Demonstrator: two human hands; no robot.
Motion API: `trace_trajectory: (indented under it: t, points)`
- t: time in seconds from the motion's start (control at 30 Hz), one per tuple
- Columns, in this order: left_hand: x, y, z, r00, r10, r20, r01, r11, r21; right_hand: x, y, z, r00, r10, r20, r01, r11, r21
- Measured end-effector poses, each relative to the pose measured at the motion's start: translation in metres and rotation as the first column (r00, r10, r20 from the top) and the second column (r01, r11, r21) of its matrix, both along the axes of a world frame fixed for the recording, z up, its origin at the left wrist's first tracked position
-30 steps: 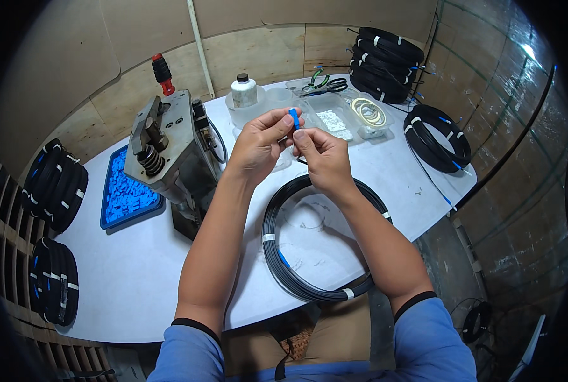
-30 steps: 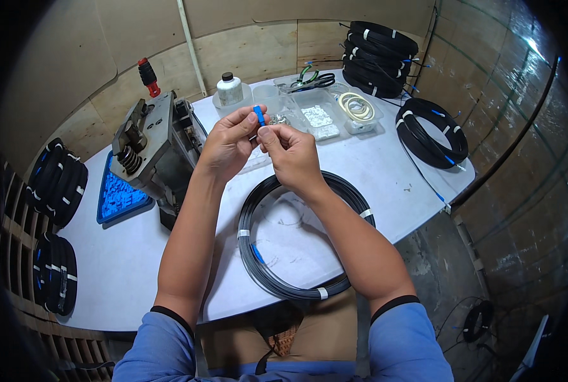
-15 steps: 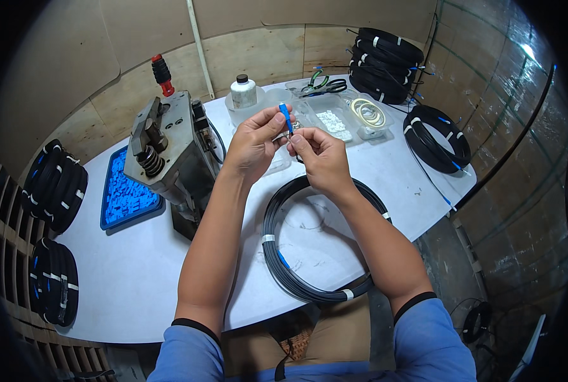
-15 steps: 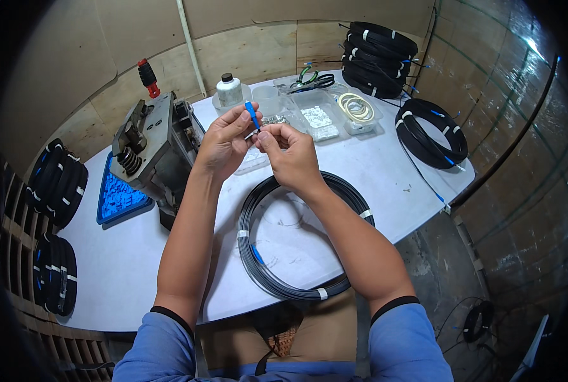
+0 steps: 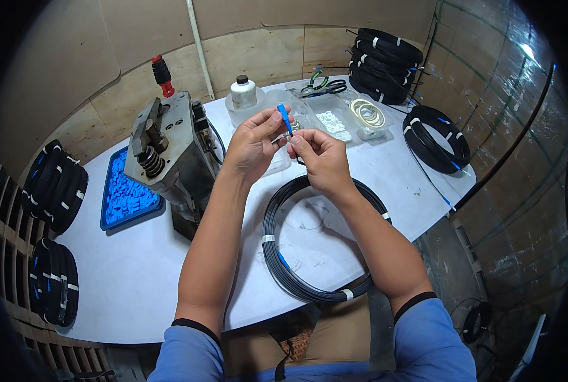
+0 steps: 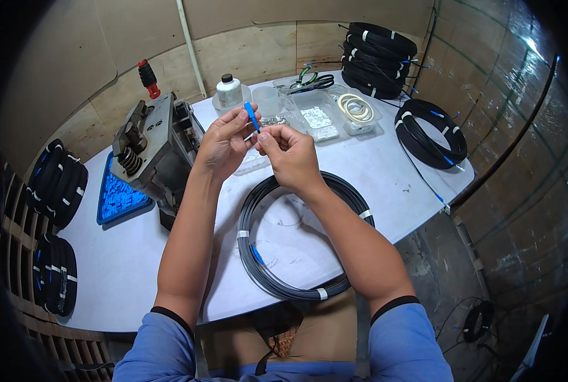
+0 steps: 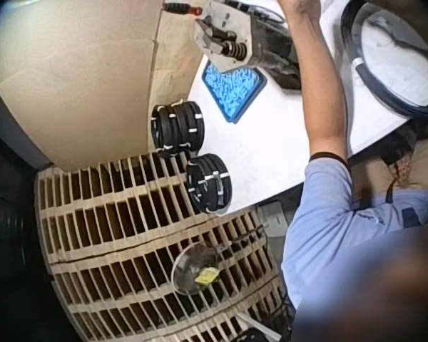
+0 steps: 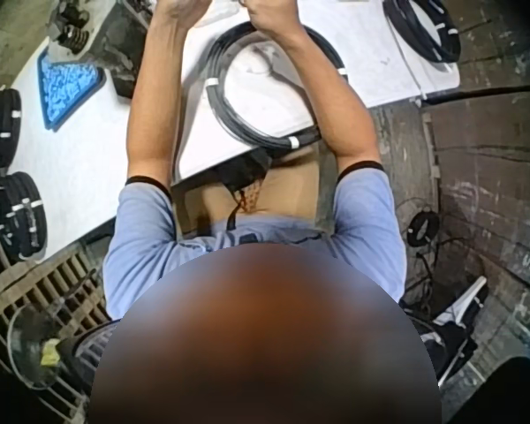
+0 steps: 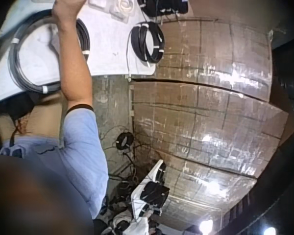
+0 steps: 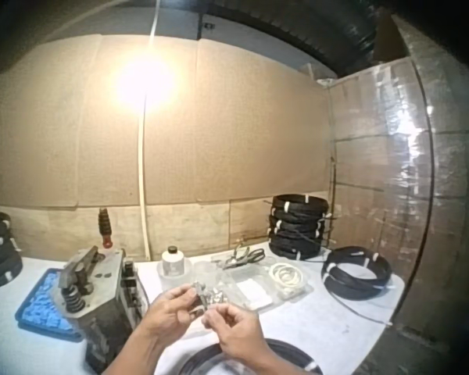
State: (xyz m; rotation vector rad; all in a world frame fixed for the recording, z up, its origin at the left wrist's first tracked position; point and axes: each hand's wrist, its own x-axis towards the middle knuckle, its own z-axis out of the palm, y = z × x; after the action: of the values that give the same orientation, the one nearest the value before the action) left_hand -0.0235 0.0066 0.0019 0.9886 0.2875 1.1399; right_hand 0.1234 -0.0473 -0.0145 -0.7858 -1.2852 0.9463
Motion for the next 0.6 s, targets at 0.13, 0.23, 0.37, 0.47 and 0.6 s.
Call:
trace_trajectory:
  t: [0.13, 0.23, 0.37, 0.47, 0.6]
  points:
    - [-0.0009, 0.0023, -0.0017, 0.999, -0.045, -0.018, 0.045, 0.999, 0.020, 0.0007, 0.0011, -0.0010, 1.000, 0.001, -0.019, -0.001, 1.000, 0.001]
    - [-0.0020, 0.0022, -0.0013, 0.998, -0.062, -0.027, 0.062, 0.998, 0.015, 0.0001, 0.0009, -0.0012, 1.000, -0.004, -0.001, 0.004, 1.000, 0.000]
    - [0.0002, -0.0007, 0.0013, 1.000, 0.003, -0.002, -0.003, 1.000, -0.011, 0.0015, 0.0021, -0.0021, 1.000, 0.001, 0.017, -0.001, 1.000, -0.006]
    - [-0.0001, -0.0004, 0.0001, 1.000, -0.024, -0.001, 0.024, 1.000, -0.011, 0.0015, 0.0016, -0.0016, 0.999, -0.017, 0.029, 0.017, 1.000, -0.010]
    - [-0.0012, -0.0013, 0.0007, 0.999, -0.035, -0.015, 0.035, 0.999, -0.006, 0.0003, 0.0007, -0.0014, 1.000, 0.002, -0.004, -0.002, 1.000, -0.016]
